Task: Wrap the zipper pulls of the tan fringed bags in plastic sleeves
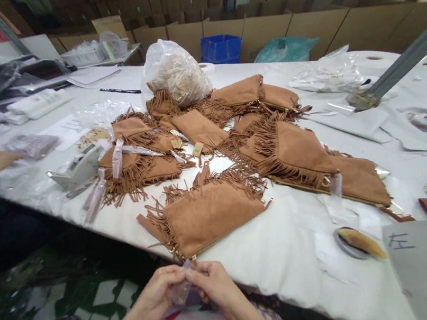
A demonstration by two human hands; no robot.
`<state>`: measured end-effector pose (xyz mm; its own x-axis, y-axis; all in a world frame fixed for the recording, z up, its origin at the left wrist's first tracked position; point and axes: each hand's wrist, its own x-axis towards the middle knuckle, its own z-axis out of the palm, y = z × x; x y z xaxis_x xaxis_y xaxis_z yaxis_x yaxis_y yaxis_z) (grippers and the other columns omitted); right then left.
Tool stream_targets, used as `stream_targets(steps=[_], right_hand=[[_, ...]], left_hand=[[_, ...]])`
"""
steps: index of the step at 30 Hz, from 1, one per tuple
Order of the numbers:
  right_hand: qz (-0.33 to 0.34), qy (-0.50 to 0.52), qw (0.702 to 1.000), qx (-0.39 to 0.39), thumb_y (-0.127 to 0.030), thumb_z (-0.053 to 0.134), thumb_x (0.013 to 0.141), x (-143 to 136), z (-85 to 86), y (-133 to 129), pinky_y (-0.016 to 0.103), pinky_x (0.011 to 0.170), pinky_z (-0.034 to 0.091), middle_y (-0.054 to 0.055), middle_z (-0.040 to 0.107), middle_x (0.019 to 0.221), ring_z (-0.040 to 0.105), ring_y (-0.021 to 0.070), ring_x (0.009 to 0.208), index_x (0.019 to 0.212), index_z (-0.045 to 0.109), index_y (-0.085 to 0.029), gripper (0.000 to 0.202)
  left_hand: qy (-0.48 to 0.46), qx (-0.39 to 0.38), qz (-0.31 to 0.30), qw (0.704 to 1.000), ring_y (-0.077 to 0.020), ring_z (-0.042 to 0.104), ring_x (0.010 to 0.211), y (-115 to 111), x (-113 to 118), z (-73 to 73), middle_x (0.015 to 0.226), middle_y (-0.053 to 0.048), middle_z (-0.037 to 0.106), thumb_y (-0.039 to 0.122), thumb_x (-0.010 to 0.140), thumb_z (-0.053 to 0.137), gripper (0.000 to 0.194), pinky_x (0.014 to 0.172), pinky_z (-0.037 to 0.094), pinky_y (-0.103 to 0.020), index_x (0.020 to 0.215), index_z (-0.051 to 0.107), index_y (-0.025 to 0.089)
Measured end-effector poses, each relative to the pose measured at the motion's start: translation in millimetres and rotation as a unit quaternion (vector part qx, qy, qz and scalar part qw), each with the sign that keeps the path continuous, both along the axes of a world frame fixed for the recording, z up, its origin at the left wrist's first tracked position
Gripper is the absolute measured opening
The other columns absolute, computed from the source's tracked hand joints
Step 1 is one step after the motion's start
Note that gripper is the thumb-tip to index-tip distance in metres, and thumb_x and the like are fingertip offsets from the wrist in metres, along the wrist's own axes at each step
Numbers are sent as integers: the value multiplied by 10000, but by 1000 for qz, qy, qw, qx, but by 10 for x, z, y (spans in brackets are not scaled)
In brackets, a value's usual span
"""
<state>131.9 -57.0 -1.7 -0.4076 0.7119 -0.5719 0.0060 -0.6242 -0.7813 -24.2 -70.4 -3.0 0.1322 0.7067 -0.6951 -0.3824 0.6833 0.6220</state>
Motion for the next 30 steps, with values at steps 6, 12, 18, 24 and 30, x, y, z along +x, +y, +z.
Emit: stream_targets(steps=[6,12,18,24,30], right_hand=[[-46,35,997,-53,-485,721,608,-92,-3,34,190,377,190,-104,377,382,258,25,341,551,454,-179,409],[-37,51,995,-71,-401,688,633,-113,-22,66,189,386,240,-83,464,421,324,35,344,617,532,-161,286],[-30,59,996,-55,-429,734,603,-123,3,136,200,376,194,-98,395,385,252,26,349,562,515,-160,350],[-34,53,997,-49,-435,688,621,-171,-43,122,203,372,191,-90,412,402,264,29,350,543,498,-168,338],[3,59,998,-18,-404,651,662,-154,-40,158,196,371,222,-31,550,453,323,32,346,550,554,-143,300]], left_hand=[[70,23,63,995,-76,434,408,1,-25,-128,470,-5,572,326,503,804,288,431,274,-200,554,618,112],[96,53,69,991,-45,360,382,-44,-42,-185,445,34,516,400,554,804,350,403,213,-185,581,589,125],[50,43,34,997,-75,447,408,32,-57,-90,488,-11,571,306,503,842,324,434,312,-204,605,616,98],[-30,16,-1,999,-128,586,606,-60,-95,0,759,-54,662,498,687,719,396,566,435,-232,848,622,148],[56,95,43,993,-44,413,408,-182,31,-154,580,5,585,432,680,735,339,413,274,-172,674,584,128]])
